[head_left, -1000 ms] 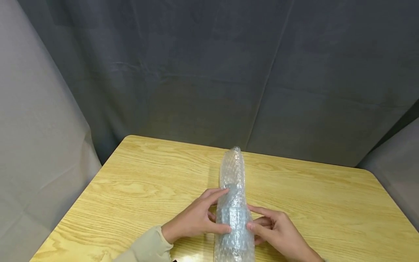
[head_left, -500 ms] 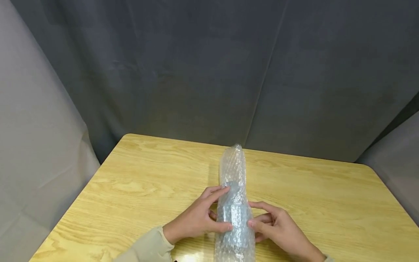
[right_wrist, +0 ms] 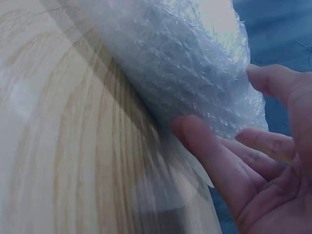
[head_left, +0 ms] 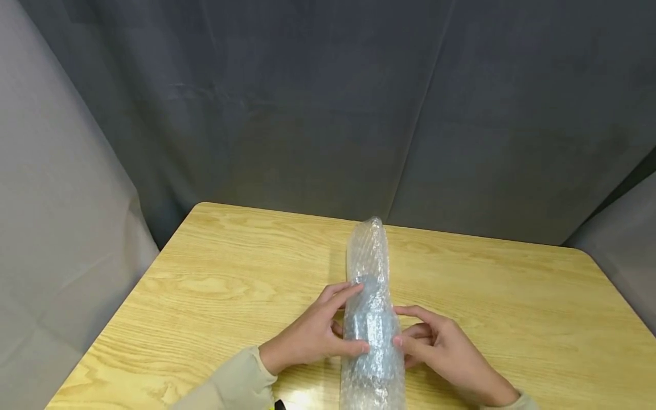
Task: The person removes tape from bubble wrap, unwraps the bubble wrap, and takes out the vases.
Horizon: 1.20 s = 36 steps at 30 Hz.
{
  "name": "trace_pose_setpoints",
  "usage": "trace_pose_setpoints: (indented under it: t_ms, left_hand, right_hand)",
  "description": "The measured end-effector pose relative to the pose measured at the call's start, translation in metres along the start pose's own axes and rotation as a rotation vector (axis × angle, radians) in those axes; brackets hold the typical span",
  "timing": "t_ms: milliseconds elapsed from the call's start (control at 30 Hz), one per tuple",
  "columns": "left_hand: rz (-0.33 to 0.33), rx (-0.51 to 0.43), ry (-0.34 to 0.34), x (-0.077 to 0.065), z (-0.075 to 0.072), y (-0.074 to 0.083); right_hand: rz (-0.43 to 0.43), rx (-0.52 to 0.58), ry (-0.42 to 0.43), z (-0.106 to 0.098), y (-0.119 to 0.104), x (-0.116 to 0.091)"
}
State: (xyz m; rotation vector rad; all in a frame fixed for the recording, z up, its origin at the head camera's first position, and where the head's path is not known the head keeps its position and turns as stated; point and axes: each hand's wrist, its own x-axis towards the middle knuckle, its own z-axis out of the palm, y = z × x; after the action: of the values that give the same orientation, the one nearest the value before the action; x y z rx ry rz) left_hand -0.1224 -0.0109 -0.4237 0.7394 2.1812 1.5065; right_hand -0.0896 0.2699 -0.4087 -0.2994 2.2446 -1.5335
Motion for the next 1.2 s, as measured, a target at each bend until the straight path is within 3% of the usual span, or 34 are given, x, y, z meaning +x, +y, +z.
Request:
trace_pose_setpoints:
  t_ms: [267,367,633,800,967,1067,1200]
  left_hand:
    - [0.011,0.03,0.04,0.006,-0.001,0.003]
    - [0.01,0.038,0.042,0.009,-0.001,0.004]
    - [0.013,0.058,0.046,0.013,-0.005,0.009]
    - [0.022,0.087,0.061,0.014,-0.01,0.013]
    - [0.033,0.049,0.054,0.014,-0.008,0.012]
    - [0.032,0.033,0.05,0.011,-0.004,0.009]
    - [0.0,0.054,0.047,0.001,0.001,0.004]
  right_hand:
    - [-0.14,-0.214,0.132,-0.006,-0.006,0.008]
    - [-0.155,-0.276,0.19,-0.007,-0.008,0.009]
    - [-0.17,-0.36,0.269,-0.015,-0.019,0.011]
    - [-0.227,-0.421,0.3,-0.017,-0.027,0.016]
    - [-0.281,-0.494,0.366,-0.014,-0.03,0.018]
    - [-0.312,-0.534,0.407,-0.01,-0.028,0.021]
    - [-0.359,-0.544,0.384,-0.003,-0.02,0.024]
